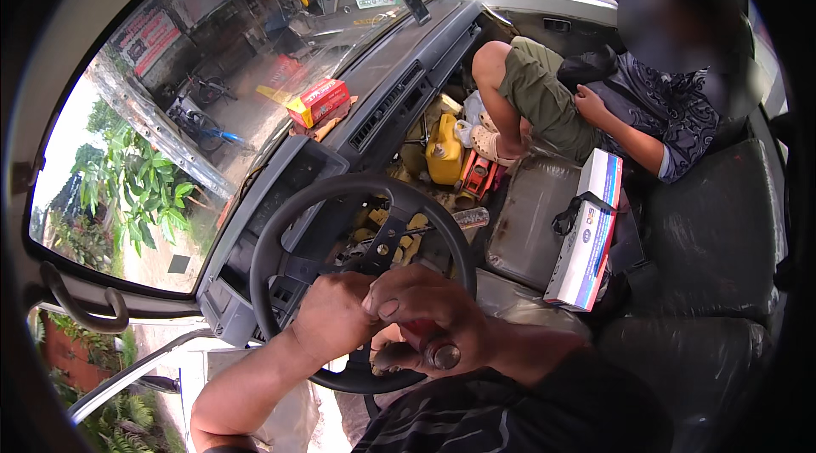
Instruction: The person removes a steering wheel from a vehicle. They use a screwdriver to loosen bolts on the steering column, detach the wheel, and then remove a retaining nut from the column.
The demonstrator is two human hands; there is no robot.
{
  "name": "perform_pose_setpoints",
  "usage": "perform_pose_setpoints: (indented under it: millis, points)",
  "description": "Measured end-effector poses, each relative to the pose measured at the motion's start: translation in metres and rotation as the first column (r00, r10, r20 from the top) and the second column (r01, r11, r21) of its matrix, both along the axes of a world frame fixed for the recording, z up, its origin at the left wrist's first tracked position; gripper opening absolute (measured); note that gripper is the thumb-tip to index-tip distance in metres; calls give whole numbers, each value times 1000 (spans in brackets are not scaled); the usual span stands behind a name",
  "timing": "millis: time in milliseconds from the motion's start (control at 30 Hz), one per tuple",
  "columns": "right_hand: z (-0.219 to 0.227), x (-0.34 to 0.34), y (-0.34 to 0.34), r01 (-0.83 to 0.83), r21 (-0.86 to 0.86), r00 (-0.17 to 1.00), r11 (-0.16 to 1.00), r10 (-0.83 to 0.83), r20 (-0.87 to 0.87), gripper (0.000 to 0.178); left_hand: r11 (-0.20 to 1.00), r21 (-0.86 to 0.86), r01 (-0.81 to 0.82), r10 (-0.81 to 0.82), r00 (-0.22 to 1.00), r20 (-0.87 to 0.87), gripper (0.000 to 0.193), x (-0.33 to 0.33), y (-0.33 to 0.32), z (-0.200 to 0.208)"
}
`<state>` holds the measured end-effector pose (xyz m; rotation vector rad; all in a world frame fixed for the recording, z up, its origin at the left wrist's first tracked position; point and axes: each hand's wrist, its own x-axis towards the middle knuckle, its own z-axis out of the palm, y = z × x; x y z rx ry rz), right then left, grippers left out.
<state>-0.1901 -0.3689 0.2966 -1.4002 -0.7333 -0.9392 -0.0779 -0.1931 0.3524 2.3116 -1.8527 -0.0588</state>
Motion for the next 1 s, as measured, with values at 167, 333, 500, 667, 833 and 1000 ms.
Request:
perform_pose_setpoints:
  millis: [167, 333, 500, 667, 833, 1000]
  points:
    - [-6, 4, 7, 59, -25, 997, 998, -58, 46, 61, 975, 56, 216, -217, 976, 14, 24, 4, 0, -9]
    - [-4, 1, 11, 75, 113, 992, 991, -86, 95, 63, 995, 98, 29, -35, 997, 64, 30, 6, 0, -9]
    - [-5, 7, 17, 67, 144, 987, 987, -87, 137, 59, 989, -42, 138, -140, 989, -52, 33, 8, -3, -6]
    - [-13, 4, 23, 76, 183, 991, 980, -94, 91, 61, 999, -15, 31, -30, 999, 17, 25, 8, -2, -8]
    - [-8, 2, 15, 41, 101, 996, 994, -49, 76, 62, 993, 34, 115, -117, 991, 61, 21, 10, -12, -3]
    - [18, -23, -15, -118, -51, 984, 992, 124, 129, 54, 981, 120, 154, -174, 968, 182, 18, 4, -18, 2]
